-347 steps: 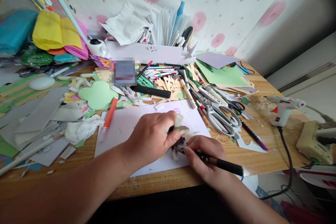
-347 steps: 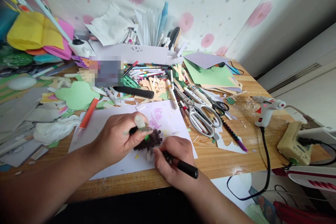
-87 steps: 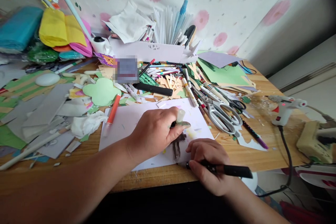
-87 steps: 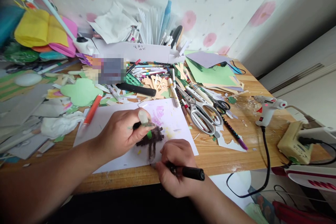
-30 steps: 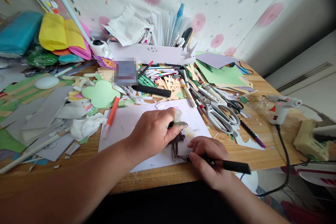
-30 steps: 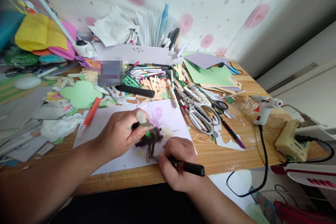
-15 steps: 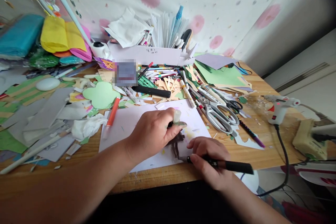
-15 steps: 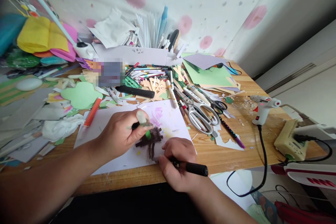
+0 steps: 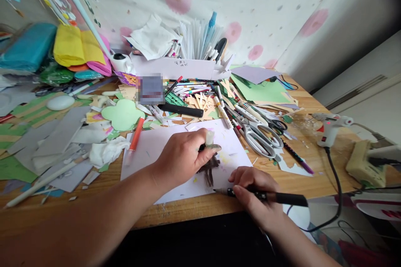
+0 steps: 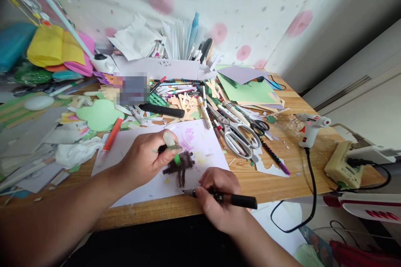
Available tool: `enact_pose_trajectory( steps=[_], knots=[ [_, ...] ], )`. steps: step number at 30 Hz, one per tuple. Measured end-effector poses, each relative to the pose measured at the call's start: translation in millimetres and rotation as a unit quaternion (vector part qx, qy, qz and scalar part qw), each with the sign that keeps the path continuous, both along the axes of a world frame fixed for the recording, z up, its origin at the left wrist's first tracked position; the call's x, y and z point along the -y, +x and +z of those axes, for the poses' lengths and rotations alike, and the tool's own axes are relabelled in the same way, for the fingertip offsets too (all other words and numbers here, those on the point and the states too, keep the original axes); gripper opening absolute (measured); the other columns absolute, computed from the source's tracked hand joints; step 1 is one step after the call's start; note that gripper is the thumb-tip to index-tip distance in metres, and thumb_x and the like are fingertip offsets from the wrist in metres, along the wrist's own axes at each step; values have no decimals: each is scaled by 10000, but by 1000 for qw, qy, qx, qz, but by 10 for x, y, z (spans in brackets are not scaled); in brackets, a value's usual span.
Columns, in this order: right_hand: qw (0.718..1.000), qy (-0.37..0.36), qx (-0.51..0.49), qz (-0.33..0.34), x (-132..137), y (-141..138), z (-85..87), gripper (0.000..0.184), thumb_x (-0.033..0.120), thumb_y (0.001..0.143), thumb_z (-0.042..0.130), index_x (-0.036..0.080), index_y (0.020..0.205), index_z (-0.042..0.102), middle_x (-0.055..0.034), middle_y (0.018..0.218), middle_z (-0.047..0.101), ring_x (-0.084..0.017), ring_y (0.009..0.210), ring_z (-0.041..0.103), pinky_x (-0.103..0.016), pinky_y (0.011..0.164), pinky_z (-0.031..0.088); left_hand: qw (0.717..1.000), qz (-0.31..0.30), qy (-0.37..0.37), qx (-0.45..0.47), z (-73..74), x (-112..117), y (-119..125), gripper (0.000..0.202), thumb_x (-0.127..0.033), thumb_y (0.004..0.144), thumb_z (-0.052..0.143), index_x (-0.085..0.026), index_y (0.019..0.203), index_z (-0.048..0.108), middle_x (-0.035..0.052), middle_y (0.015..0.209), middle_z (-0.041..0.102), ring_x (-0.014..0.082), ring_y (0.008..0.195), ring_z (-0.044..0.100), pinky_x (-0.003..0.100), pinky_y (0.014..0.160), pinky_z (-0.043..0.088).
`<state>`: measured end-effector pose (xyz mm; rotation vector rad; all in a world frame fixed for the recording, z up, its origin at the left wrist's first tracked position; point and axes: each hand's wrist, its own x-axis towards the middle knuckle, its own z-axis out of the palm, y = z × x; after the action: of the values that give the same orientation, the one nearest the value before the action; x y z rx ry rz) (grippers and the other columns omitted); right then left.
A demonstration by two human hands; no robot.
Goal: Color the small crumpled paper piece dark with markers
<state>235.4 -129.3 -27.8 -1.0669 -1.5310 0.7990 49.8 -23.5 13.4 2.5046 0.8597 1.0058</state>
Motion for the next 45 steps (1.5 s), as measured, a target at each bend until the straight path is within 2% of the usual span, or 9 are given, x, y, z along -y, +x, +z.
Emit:
enact_pose_trajectory(
  steps=[4,8,13,16,22,31,35,40,45],
  knots=[
    [997,6,72,-4,-9,-41,29,207,142,809,572,209,653,453,29,581,498,-140,595,550,-264,536,404,1000,4,-4,11,-28,8,7,261,-365,918,446,-187,734,496,-13,581,574,124,519,539,226,516,422],
    [994,-39,103,-20,-46,-58,5,223,209,824,569,204,636,449,24,569,507,-116,517,480,-256,487,357,999,-10,-8,34,-14,9,-10,237,-329,907,485,-182,723,510,-15,593,583,115,531,544,224,534,435],
    [993,-64,99,-26,-69,-46,-6,234,226,824,557,204,621,442,27,558,501,-109,501,455,-251,472,345,992,-7,-14,125,202,86,-128,177,-234,896,504,-189,726,522,-24,626,586,102,574,562,214,580,458],
    [994,-50,96,-21,-73,-55,13,247,216,812,554,208,601,425,29,543,498,-110,492,454,-250,470,344,992,-35,-44,116,293,192,-186,139,-218,894,506,-197,760,533,-34,641,596,87,559,565,191,564,467],
    [993,13,119,-14,-66,-79,57,234,158,774,552,212,596,410,22,550,511,-114,483,479,-246,462,344,993,-72,-28,92,132,345,-146,85,-216,896,525,-193,816,543,-19,681,643,92,605,614,180,592,477],
    [988,60,140,-4,-75,-87,106,224,136,764,533,219,605,398,24,552,487,-116,493,496,-238,450,366,993,-102,10,57,-39,275,-84,122,-229,914,476,-197,798,499,-7,653,631,113,572,603,205,562,460],
    [988,65,138,15,-52,-60,112,232,120,739,526,225,594,379,27,525,477,-139,524,530,-254,478,404,996,-85,6,41,-63,258,-71,136,-246,910,481,-198,784,495,-14,636,612,113,557,580,208,549,451],
    [992,88,87,-23,-24,-66,108,228,96,759,527,227,609,416,30,527,484,-139,512,542,-259,487,431,995,-85,-8,45,-52,252,-64,142,-242,908,480,-193,777,506,-13,627,605,114,550,571,207,542,446],
    [987,87,134,-2,-45,-111,120,215,112,757,546,220,614,426,9,563,536,-137,516,556,-243,457,408,995,-80,-14,54,-55,252,-57,136,-226,897,487,-196,767,514,-23,635,601,107,558,569,199,555,442]
  ],
)
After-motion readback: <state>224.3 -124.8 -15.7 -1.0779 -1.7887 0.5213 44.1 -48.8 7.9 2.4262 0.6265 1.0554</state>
